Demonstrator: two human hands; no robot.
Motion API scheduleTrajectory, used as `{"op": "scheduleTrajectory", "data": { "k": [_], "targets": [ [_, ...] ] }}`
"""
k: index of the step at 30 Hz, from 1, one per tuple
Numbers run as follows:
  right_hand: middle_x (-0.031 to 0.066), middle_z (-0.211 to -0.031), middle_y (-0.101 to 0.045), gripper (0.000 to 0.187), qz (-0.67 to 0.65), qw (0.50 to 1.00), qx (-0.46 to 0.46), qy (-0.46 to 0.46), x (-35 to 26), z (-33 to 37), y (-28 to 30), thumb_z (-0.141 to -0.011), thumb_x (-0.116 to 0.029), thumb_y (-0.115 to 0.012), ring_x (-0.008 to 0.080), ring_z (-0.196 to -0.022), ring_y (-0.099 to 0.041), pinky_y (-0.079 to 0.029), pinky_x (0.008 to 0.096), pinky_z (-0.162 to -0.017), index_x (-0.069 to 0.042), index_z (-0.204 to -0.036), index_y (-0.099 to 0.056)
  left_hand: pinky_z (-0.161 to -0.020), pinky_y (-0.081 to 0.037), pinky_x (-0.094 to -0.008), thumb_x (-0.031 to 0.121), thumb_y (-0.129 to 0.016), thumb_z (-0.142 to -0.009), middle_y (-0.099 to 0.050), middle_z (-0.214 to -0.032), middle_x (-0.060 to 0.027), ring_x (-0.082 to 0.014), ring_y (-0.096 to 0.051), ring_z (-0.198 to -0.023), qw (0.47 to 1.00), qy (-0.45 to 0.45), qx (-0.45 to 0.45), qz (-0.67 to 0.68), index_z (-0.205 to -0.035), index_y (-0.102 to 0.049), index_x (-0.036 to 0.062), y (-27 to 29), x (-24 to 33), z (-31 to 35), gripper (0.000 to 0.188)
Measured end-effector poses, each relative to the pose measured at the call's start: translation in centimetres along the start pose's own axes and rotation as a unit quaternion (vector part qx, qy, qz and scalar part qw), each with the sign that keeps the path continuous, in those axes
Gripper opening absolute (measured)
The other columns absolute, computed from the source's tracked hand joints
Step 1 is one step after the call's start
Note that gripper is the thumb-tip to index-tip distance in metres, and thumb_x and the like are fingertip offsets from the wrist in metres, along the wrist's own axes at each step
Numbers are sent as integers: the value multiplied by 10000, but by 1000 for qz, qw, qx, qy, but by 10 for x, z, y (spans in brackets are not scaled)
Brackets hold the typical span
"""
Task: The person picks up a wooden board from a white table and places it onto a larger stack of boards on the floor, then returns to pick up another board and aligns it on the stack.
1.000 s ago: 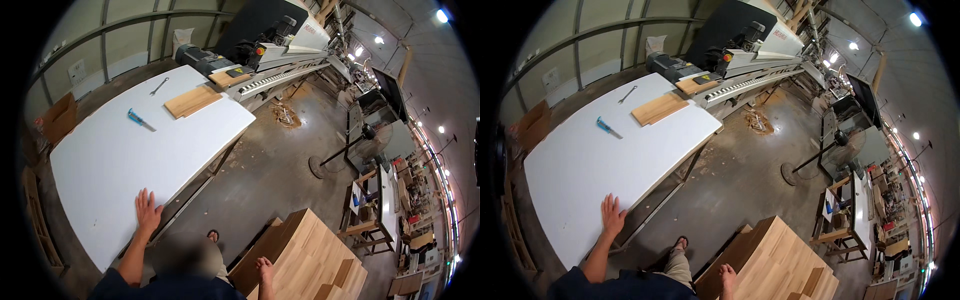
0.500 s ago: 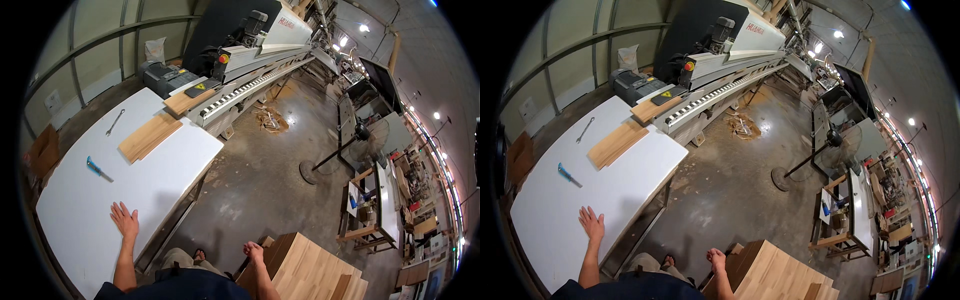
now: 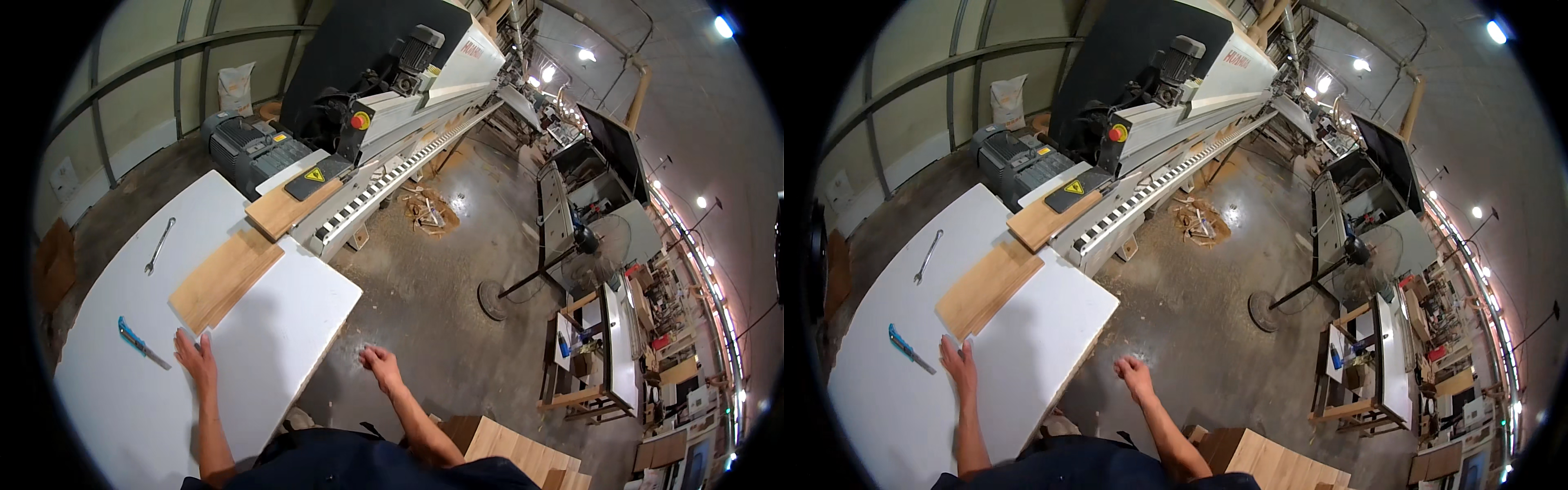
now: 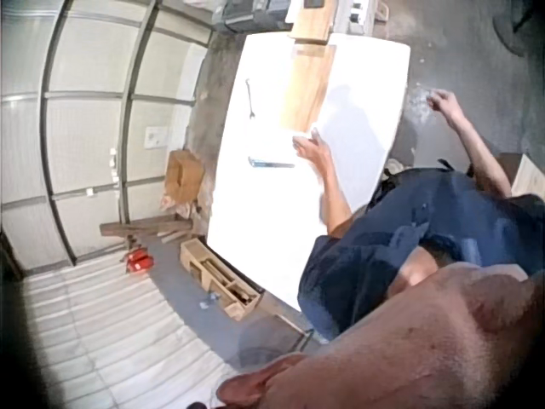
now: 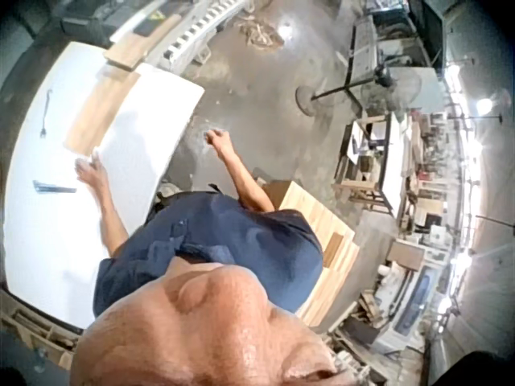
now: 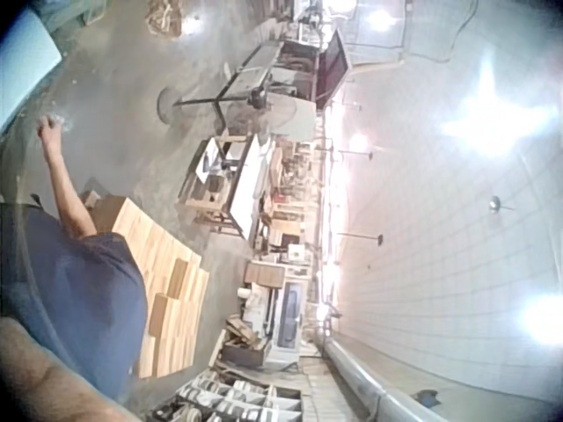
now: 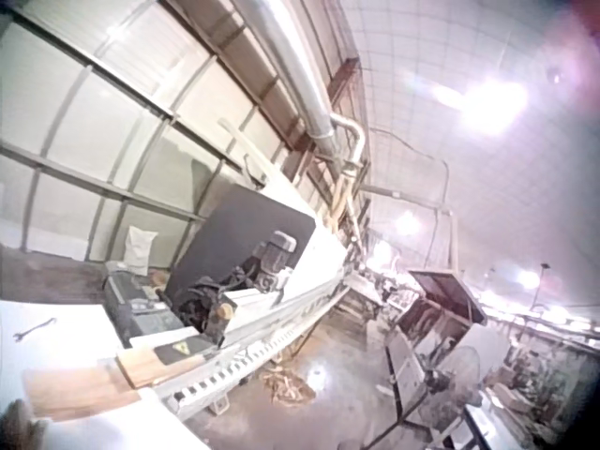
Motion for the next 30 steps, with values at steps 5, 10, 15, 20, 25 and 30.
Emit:
{"op": "scheduleTrajectory", "data": {
  "k": [5,10,15,20,25,30],
  "targets": [
    [44,-852,-622,265,34,994,-81,59,-92,-64,-80,-870,-161,-583,89,-726,-575,-482,228,-689,41,-1041,-598,-1037,-192,-536,316,-538,-884,-360,-1345,-260,-407,-311,-1259,984,3,-12,180,-1332,-302,-60,-18,36,-48,631],
    [34,-841,-607,219,-42,988,-150,13,-122,-118,-160,-871,-158,-578,103,-689,-576,-495,238,-664,15,-1005,-594,-1030,-225,-491,267,-598,-841,-300,-1359,-299,-420,-288,-1253,998,-23,-18,-47,-1337,-315,-42,-32,50,-51,649],
    [32,-820,-564,298,-120,981,-133,-79,-128,-176,-225,-868,-266,-611,139,-675,-574,-504,266,-616,-15,-1019,-557,-1064,-209,-455,210,-593,-836,-235,-1401,-284,-403,-243,-1293,999,5,-42,17,-1349,-318,-16,-29,48,-48,625],
    [29,-709,-520,387,-257,937,-167,-169,-102,-230,-268,-809,-412,-666,152,-576,-506,-474,271,-498,-53,-889,-547,-1068,-231,-422,152,-565,-838,-210,-1420,-264,-387,-224,-1312,995,52,-39,72,-1343,-346,-3,-15,69,-41,572],
    [-7,-680,-474,370,-226,939,-162,-203,-111,-236,-298,-817,-449,-643,121,-554,-438,-421,274,-484,-97,-885,-548,-1020,-327,-373,91,-567,-829,-362,-1361,-237,-333,-369,-1256,995,25,-34,89,-1302,-415,-11,-7,137,-41,508],
    [-2,-648,-508,326,-234,936,-155,-211,-104,-232,-295,-831,-412,-640,114,-521,-454,-426,271,-471,-93,-849,-575,-906,-424,-305,93,-553,-850,-497,-1265,-187,-246,-514,-1101,963,88,-98,234,-1277,-446,-25,-47,176,-48,455]
  ]
}}
Point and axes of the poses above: each hand's wrist, its own z-axis away from the middle knuckle, its own y-axis out of the back of the hand, x = y × z, the point moved 9 cm from there along -z, towards the middle knuckle
